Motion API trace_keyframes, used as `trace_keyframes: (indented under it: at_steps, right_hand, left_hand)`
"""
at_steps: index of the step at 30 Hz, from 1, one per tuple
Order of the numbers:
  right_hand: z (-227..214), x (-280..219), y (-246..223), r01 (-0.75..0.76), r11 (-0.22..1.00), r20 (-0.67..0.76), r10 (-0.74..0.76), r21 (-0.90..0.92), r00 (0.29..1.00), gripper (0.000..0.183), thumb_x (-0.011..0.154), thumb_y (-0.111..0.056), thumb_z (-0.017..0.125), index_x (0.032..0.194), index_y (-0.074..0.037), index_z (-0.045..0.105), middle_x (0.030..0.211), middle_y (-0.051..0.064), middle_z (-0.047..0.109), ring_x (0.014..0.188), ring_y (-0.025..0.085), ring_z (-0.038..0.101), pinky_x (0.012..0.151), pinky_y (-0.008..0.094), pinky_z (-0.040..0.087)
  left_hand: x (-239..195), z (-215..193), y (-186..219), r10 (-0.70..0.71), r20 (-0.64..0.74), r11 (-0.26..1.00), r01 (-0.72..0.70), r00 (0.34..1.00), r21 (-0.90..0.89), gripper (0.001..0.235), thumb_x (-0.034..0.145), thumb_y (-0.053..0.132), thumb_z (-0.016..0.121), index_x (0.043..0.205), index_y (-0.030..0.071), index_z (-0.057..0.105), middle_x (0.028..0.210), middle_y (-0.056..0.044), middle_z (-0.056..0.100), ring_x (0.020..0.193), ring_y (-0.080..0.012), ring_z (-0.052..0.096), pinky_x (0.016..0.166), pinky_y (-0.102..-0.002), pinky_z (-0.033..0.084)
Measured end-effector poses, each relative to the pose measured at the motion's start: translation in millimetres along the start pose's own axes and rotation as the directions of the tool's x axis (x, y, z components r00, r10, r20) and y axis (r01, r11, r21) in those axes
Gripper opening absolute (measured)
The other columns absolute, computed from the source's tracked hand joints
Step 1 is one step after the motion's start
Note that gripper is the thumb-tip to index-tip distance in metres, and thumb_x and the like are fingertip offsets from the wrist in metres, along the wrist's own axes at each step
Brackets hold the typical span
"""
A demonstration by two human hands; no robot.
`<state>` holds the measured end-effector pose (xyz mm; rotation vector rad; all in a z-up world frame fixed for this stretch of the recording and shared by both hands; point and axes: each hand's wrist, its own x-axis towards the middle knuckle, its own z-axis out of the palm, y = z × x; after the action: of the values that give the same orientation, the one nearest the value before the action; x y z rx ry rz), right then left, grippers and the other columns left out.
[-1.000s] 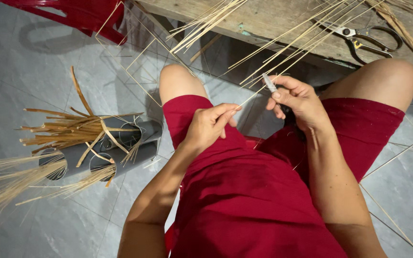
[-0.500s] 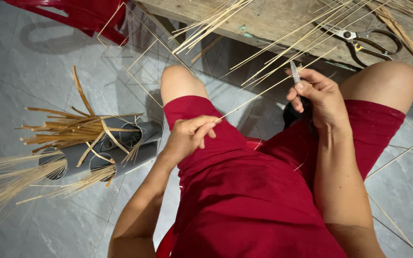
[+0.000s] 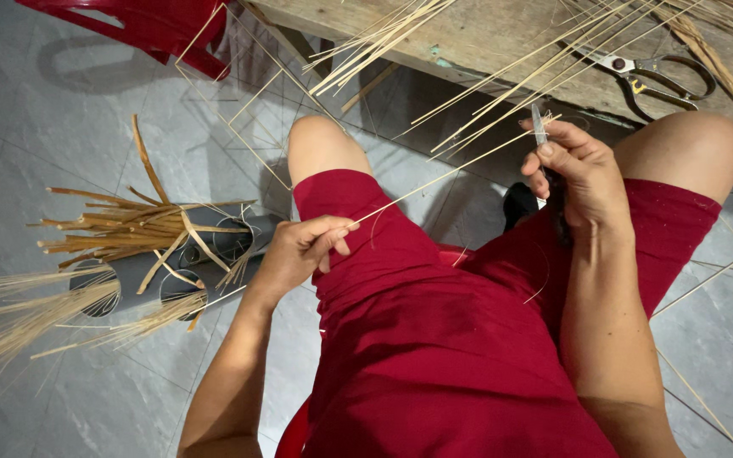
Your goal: The person sits on the floor and uses a small knife to peel thin strips of bamboo. They hold the bamboo in their left hand and scrape the knife along its length to remove the outer layer, repeating this process for multiple pieces.
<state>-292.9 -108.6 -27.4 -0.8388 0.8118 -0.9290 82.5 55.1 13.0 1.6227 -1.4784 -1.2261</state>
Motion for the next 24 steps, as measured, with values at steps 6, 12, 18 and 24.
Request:
trace_keyframes:
  at_steps: [6,12,18,24]
  right_hand:
    - [-3.3,-1.1,-0.9,-0.004,1.0,-0.032,0.003,-0.017,0.999,0.032,0.103,-0.006,0.063,0.133,0.003,0.065,0.084,0.011,0.069,0.058,0.014,0.055,0.053,0.024,0.043]
    - [-14.5,-3.1,-8.7,0.092,0.995,-0.08,-0.089,0.031,0.993,0.033,0.106,-0.005,0.064,0.138,0.003,0.063,0.087,0.011,0.068,0.062,0.014,0.057,0.058,0.026,0.046]
    - [17.3,-6.4,7.7,-0.058,0.984,0.106,0.076,-0.17,0.991,0.054,0.097,-0.008,0.064,0.149,-0.009,0.055,0.079,0.01,0.071,0.065,0.013,0.065,0.056,0.024,0.049]
    - [34.8,-11.2,19.2,-0.143,0.935,0.298,0.244,-0.323,0.923,0.059,0.102,-0.017,0.064,0.157,-0.003,0.052,0.081,0.007,0.071,0.071,0.008,0.061,0.065,0.023,0.048]
  left_hand:
    - [-7.0,-4.1,-3.9,0.03,-0.023,0.999,-0.03,0.999,-0.01,0.019,0.099,0.012,0.066,0.115,0.013,0.076,0.075,-0.002,0.075,0.047,-0.0061,0.06,0.043,-0.022,0.051]
    - [-19.0,-19.4,-14.7,0.023,-0.123,0.998,-0.03,0.992,-0.057,0.018,0.1,0.01,0.066,0.114,0.009,0.076,0.078,-0.004,0.075,0.051,-0.0065,0.059,0.046,-0.022,0.049]
    - [-3.8,-7.9,-16.8,-0.093,-0.175,0.978,0.057,0.98,-0.199,0.022,0.104,0.013,0.061,0.121,0.006,0.073,0.078,-0.005,0.074,0.053,-0.0061,0.06,0.049,-0.021,0.05]
    - [35.9,31.5,-1.6,-0.01,-0.132,0.949,-0.032,0.991,-0.312,0.023,0.105,0.015,0.06,0.122,0.004,0.072,0.082,-0.007,0.077,0.052,-0.0081,0.062,0.048,-0.021,0.048]
